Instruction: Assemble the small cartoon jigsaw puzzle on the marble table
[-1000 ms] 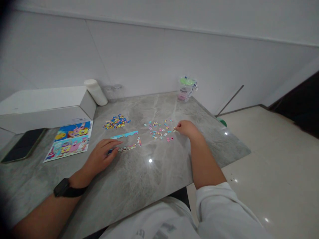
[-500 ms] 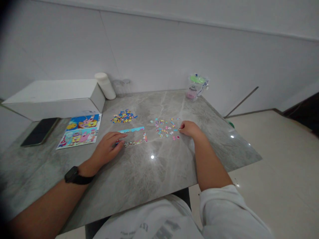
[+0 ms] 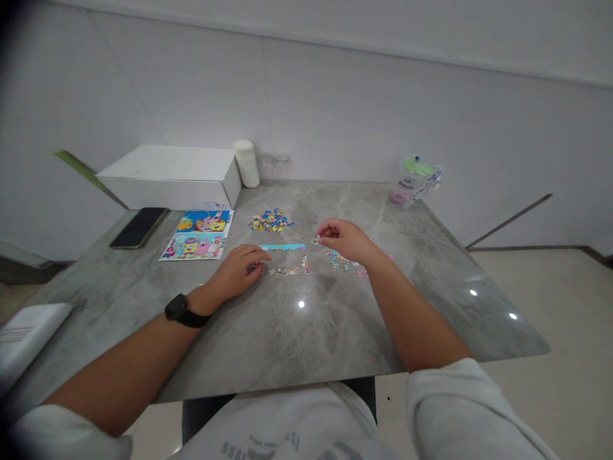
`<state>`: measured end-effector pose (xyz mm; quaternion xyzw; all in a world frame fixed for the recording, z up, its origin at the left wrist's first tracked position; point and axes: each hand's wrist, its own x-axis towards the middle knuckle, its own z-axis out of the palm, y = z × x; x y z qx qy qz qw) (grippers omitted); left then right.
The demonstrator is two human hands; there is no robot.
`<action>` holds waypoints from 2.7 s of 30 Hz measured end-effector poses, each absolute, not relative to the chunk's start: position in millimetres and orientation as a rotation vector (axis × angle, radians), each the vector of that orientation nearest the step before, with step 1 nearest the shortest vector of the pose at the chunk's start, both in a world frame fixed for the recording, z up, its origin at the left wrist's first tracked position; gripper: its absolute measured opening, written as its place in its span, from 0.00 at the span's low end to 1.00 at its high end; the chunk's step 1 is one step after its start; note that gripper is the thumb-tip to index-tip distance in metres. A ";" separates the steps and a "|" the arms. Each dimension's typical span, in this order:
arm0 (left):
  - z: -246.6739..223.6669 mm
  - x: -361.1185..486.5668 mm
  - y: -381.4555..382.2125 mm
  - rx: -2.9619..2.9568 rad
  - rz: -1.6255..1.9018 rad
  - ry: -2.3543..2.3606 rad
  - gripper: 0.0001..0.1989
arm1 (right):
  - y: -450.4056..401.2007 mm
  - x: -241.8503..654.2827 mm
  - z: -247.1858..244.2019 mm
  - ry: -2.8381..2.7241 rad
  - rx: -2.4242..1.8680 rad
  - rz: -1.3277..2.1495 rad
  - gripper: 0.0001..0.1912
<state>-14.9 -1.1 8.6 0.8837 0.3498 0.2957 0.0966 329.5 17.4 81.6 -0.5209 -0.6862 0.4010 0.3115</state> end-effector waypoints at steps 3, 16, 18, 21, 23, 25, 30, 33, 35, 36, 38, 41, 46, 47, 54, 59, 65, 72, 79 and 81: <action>10.8 -13.8 -3.5 2.637 0.809 0.984 0.11 | 26.3 292.6 89.6 -1.906 -1.275 1.119 0.15; 13.0 -11.2 -5.9 2.705 0.585 0.773 0.13 | 24.3 239.7 50.2 -2.194 -1.358 0.981 0.04; 14.7 -9.9 -8.3 2.725 0.538 0.739 0.13 | 22.5 239.1 45.6 -2.233 -1.417 0.945 0.03; 18.0 -8.9 -11.5 2.747 0.496 0.743 0.12 | 19.9 236.4 38.6 -2.291 -1.469 0.928 0.04; 20.0 -9.2 -12.7 2.759 0.485 0.769 0.12 | 18.5 233.7 34.0 -2.326 -1.475 0.932 0.05; 21.3 -10.2 -13.1 2.769 0.472 0.786 0.12 | 17.2 230.6 30.1 -2.349 -1.483 0.925 0.05; 21.0 -12.1 -12.6 2.768 0.467 0.800 0.12 | 14.7 224.2 26.0 -2.374 -1.543 0.874 0.04; 19.7 -12.6 -12.1 2.767 0.470 0.802 0.13 | 14.4 222.6 25.0 -2.386 -1.568 0.831 0.04; 19.5 -12.9 -11.8 2.765 0.471 0.803 0.13 | 14.5 222.4 24.1 -2.395 -1.574 0.811 0.05; 19.6 -13.1 -11.7 2.763 0.468 0.806 0.13 | 14.5 222.4 23.6 -2.399 -1.575 0.799 0.05; 20.4 -13.3 -11.5 2.762 0.457 0.810 0.13 | 14.3 222.0 22.7 -2.411 -1.575 0.768 0.05; 21.7 -13.3 -11.6 2.754 0.443 0.810 0.12 | 13.2 220.9 21.7 -2.429 -1.571 0.724 0.05; 21.9 -12.8 -12.5 2.724 0.456 0.822 0.13 | 13.5 222.1 24.0 -2.453 -1.569 0.682 0.06; 21.7 -12.6 -12.7 2.721 0.457 0.828 0.13 | 14.6 223.6 25.6 -2.449 -1.585 0.662 0.06; 19.1 -11.0 -14.7 2.738 0.462 0.855 0.16 | 20.4 237.8 38.9 -2.517 -1.608 0.628 0.07; 19.4 -8.9 -15.2 2.743 0.440 0.852 0.16 | 17.2 238.1 33.8 -2.666 -1.526 0.653 0.09; 18.9 -8.7 -14.5 2.729 0.452 0.856 0.15 | 16.7 237.2 32.1 -2.676 -1.531 0.625 0.07; 17.8 -9.5 -14.5 2.726 0.444 0.855 0.15 | 12.6 235.0 39.8 -2.643 -1.586 0.662 0.06; 19.0 -8.0 -18.0 2.755 0.418 0.862 0.15 | 12.2 235.3 40.5 -2.648 -1.588 0.655 0.06; 19.0 -7.1 -19.2 2.765 0.406 0.867 0.16 | 11.8 235.0 40.7 -2.653 -1.592 0.647 0.06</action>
